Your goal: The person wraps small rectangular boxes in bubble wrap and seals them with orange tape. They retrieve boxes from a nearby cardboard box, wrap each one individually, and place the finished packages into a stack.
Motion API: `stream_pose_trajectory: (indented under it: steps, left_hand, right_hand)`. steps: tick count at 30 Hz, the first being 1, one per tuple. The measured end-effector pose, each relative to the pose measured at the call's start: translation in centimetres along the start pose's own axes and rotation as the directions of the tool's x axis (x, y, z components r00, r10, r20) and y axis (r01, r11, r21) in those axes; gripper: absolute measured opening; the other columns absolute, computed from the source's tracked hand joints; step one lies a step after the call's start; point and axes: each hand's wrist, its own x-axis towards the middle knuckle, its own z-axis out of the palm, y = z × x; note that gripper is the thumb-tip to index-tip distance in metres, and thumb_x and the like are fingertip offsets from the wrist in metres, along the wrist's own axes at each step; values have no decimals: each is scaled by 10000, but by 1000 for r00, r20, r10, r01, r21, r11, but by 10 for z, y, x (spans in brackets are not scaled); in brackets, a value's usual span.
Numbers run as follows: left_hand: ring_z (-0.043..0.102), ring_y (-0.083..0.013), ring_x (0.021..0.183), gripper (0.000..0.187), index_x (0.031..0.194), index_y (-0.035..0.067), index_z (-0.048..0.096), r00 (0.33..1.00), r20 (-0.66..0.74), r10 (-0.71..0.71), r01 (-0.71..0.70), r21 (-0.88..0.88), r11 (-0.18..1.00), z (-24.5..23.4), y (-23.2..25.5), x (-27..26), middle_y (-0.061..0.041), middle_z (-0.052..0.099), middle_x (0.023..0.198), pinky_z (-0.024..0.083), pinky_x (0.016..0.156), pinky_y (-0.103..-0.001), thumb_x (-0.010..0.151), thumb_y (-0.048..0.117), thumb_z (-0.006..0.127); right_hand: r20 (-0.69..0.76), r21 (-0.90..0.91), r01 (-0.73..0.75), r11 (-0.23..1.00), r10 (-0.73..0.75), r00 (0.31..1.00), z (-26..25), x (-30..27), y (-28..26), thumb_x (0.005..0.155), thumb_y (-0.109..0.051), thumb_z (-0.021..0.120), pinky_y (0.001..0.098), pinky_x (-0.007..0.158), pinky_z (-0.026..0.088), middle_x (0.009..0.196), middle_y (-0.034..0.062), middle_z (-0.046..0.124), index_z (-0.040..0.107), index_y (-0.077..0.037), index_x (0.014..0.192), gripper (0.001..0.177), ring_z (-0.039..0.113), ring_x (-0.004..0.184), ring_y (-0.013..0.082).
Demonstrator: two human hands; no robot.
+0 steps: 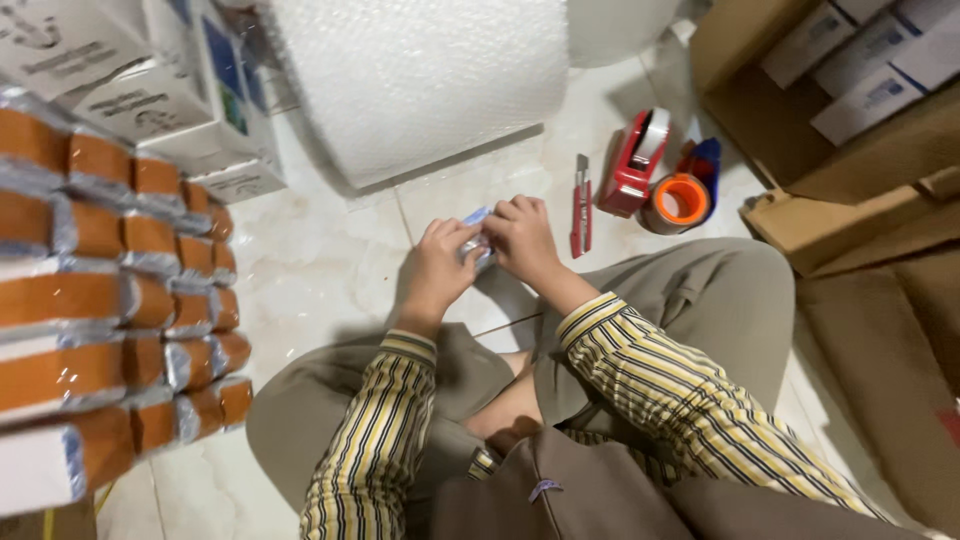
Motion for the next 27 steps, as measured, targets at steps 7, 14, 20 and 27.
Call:
stream_pose_trajectory:
  steps: [7, 14, 20, 27]
  left_hand:
    - [592, -239, 775, 175, 883, 138, 738, 997, -74, -19, 17, -24, 1000, 38, -24, -5, -24, 620, 802, 498, 761, -326, 709, 132, 759]
    - [593, -251, 810, 120, 882, 145, 745, 988, -149, -49, 39, -68, 997, 44, -40, -12, -25, 582, 864, 491, 794, -349, 764, 163, 737]
    - [562, -268, 789, 151, 931, 171, 745, 990, -138, -37, 32, -38, 999, 55, -53, -15, -36, 528, 783, 472, 806, -354, 789, 209, 712]
    - [531, -269, 774, 184, 958, 177, 744, 988, -152, -36, 25, -76, 997, 64, -59, -15, -43, 483, 732, 451, 816, -352, 776, 180, 725]
  right_hand:
    - [50, 476, 64, 877, -100, 994, -28, 11, 62, 703, -234, 772, 411, 755, 469, 682, 13, 585, 655, -203, 685, 122, 581, 723, 275]
    - [-285, 258, -871, 417, 895, 343, -39, -24, 158, 751, -230, 653, 402, 745, 491, 767, 88, 611, 685, -168, 822, 99, 626, 852, 300]
    - [-134, 542, -839, 59, 991, -17, -23, -28, 165, 700, -378, 731, 405, 733, 541, 834, 101, 646, 707, -187, 823, 228, 628, 927, 307]
    - [174, 983, 15, -180, 917, -358, 5, -44, 143, 640, 24, 685, 374, 468, 544, 624, 134, 546, 582, 46, 822, 209, 584, 499, 208]
